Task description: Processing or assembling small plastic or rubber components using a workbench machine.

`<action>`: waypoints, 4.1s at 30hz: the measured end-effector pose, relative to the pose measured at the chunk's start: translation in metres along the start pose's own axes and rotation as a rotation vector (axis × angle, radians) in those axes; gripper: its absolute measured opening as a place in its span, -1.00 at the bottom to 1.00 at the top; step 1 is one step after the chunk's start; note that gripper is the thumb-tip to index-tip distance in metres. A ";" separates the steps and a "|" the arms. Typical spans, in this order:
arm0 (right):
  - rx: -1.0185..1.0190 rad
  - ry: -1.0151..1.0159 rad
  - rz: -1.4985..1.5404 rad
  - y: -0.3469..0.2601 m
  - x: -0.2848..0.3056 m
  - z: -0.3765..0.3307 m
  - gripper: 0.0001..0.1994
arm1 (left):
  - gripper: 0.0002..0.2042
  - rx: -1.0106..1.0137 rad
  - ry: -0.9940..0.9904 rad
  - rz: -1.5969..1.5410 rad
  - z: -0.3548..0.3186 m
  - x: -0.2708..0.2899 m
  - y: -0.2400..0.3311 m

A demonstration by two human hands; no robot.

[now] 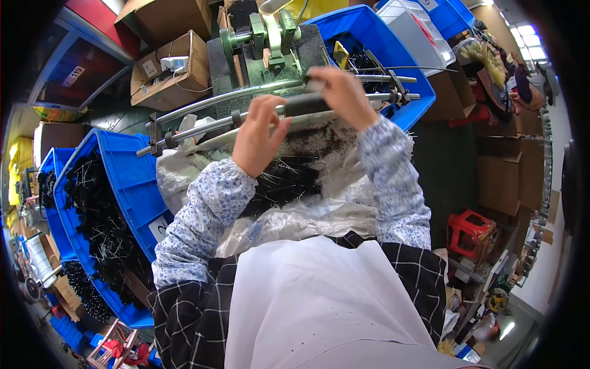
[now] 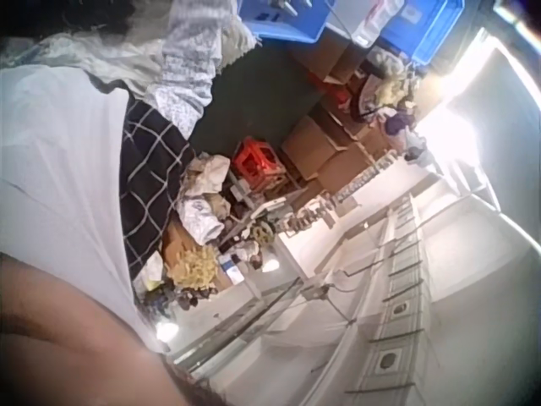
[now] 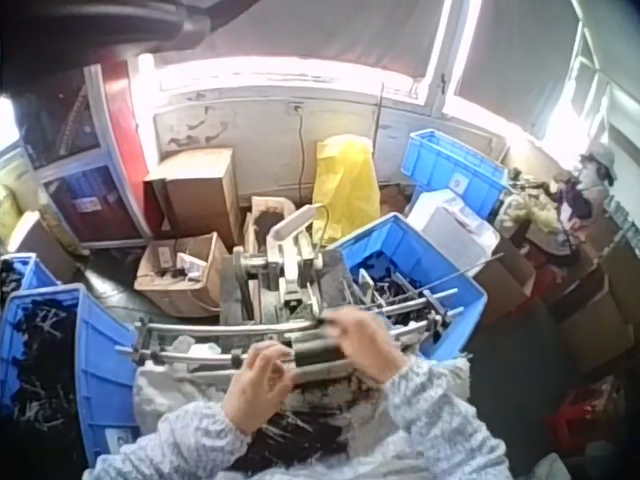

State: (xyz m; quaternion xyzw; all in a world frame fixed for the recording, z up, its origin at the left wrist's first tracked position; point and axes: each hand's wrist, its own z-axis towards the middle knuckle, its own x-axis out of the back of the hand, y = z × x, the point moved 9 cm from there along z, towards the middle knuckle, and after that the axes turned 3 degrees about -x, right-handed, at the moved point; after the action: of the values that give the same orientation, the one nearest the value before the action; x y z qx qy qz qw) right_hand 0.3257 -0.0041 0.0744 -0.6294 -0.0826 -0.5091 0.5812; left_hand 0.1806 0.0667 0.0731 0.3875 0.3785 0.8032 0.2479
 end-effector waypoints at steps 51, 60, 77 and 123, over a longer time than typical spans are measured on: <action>-0.088 0.276 -0.608 0.062 -0.016 0.051 -0.79 | -0.75 -0.042 -0.333 0.089 -0.013 0.023 0.013; -0.191 -0.002 -0.756 0.104 0.012 0.076 -0.76 | -0.81 -0.022 -0.366 -0.055 0.002 0.001 0.003; 0.018 0.137 -0.359 0.010 0.000 0.011 -0.78 | -0.84 -0.048 -0.023 -0.067 0.002 -0.001 0.012; -0.141 0.239 -0.752 0.066 -0.005 0.053 -0.62 | -0.71 -0.211 -0.523 0.199 -0.014 -0.026 0.017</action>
State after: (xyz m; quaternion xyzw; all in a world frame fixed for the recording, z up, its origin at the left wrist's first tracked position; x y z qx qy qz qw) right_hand 0.3983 0.0213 0.0380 -0.5302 -0.2038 -0.7602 0.3153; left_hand 0.1827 0.0331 0.0700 0.5886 0.1764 0.7314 0.2958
